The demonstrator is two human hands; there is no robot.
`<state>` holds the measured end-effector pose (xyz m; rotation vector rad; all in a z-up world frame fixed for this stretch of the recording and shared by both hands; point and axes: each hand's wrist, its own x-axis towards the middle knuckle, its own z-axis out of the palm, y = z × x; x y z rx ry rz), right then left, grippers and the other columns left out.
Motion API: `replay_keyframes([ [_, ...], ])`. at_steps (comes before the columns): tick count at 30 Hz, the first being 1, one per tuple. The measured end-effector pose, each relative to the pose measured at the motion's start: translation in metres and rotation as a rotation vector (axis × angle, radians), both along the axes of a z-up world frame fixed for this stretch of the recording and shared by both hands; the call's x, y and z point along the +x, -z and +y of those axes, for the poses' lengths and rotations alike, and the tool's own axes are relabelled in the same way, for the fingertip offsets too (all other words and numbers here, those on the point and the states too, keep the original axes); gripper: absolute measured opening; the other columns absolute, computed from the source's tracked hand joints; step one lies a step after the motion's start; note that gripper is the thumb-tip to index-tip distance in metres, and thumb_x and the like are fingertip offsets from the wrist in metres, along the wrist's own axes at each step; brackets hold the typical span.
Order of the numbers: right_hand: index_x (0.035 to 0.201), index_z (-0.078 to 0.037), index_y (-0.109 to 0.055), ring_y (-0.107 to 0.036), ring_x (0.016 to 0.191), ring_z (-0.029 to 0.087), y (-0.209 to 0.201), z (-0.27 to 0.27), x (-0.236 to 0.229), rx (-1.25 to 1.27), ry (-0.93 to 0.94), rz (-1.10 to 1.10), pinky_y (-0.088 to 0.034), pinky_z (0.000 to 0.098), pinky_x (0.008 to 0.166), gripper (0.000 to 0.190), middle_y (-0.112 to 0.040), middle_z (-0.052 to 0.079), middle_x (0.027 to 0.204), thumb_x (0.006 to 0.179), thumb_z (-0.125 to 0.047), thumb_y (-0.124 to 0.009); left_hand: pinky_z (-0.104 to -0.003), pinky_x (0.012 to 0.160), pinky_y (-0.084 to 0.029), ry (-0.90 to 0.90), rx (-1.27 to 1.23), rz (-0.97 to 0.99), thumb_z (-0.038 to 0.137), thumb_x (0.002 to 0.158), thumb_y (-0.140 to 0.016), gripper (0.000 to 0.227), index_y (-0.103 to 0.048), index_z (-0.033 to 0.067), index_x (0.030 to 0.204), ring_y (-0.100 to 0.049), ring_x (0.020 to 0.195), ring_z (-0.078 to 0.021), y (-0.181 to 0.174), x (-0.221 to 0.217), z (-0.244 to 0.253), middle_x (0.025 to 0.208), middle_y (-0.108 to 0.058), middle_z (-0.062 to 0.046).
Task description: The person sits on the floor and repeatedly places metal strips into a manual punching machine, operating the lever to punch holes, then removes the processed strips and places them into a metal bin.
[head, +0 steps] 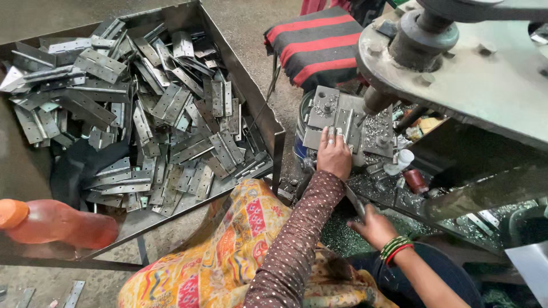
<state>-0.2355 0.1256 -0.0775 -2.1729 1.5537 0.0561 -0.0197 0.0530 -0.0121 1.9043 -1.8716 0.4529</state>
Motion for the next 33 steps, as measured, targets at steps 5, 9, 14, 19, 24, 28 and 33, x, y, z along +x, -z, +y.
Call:
replay_keyframes([
  [5,0.110,-0.002,-0.047,-0.071,0.083,0.047,0.006,0.019,0.000,0.028,0.066,0.065,-0.057,0.0536,0.073,0.062,-0.071,0.029,0.089,0.087,-0.055,-0.068,-0.048,0.125,-0.028,0.023,0.030,0.019,0.016,0.096,-0.056,0.026,-0.076,-0.0002,0.102,-0.060,0.128,-0.0356,-0.002,-0.001,0.012,0.122,-0.069,-0.020],
  [9,0.116,-0.005,-0.047,-0.070,0.084,0.048,0.068,0.056,0.002,-0.051,0.184,0.012,-0.054,0.0577,0.073,0.051,-0.073,0.029,0.087,0.090,-0.044,-0.064,-0.047,0.126,-0.028,0.017,-0.046,0.095,0.013,0.094,-0.057,0.026,-0.077,-0.0007,0.103,-0.060,0.128,-0.0341,-0.009,0.003,0.009,0.122,-0.069,-0.018],
  [14,0.113,0.001,-0.049,-0.070,0.080,0.049,0.092,0.061,-0.006,-0.146,0.099,-0.036,-0.056,0.0564,0.069,0.056,-0.071,0.030,0.087,0.085,-0.043,-0.069,-0.047,0.126,-0.029,0.027,-0.031,0.058,0.013,0.095,-0.057,0.024,-0.077,0.0022,0.101,-0.060,0.131,-0.0333,-0.002,0.003,0.019,0.125,-0.068,-0.019],
  [19,0.113,0.003,-0.050,-0.072,0.080,0.046,0.025,0.002,-0.012,-0.040,0.016,0.058,-0.059,0.0521,0.070,0.072,-0.071,0.029,0.084,0.081,-0.058,-0.072,-0.048,0.125,-0.027,0.019,-0.025,0.028,0.020,0.097,-0.054,0.029,-0.077,0.0027,0.102,-0.058,0.131,-0.0334,0.002,0.001,-0.002,0.128,-0.067,-0.019],
  [24,0.115,-0.002,-0.049,-0.073,0.077,0.046,0.030,0.022,-0.008,-0.026,0.078,0.073,-0.058,0.0540,0.067,0.064,-0.072,0.025,0.080,0.085,-0.055,-0.066,-0.049,0.127,-0.023,0.040,0.095,0.086,0.025,0.099,-0.050,0.033,-0.078,0.0079,0.102,-0.054,0.137,-0.0308,0.000,-0.003,-0.028,0.136,-0.064,-0.015],
  [28,0.122,-0.002,-0.044,-0.071,0.070,0.047,0.082,0.062,-0.001,-0.147,0.124,0.017,-0.055,0.0565,0.061,0.058,-0.070,0.025,0.082,0.089,-0.046,-0.061,-0.051,0.127,-0.020,0.075,0.132,0.069,0.022,0.097,-0.052,0.030,-0.076,0.0083,0.108,-0.051,0.139,-0.0307,-0.003,-0.001,-0.026,0.139,-0.062,-0.015],
  [33,0.123,-0.001,-0.041,-0.073,0.073,0.044,0.067,0.043,-0.007,0.039,0.092,0.086,-0.057,0.0531,0.063,0.069,-0.072,0.026,0.079,0.087,-0.056,-0.062,-0.051,0.127,-0.018,0.091,0.155,0.031,0.017,0.096,-0.054,0.029,-0.075,0.0068,0.113,-0.049,0.141,-0.0319,0.000,-0.001,0.001,0.139,-0.061,-0.016],
])
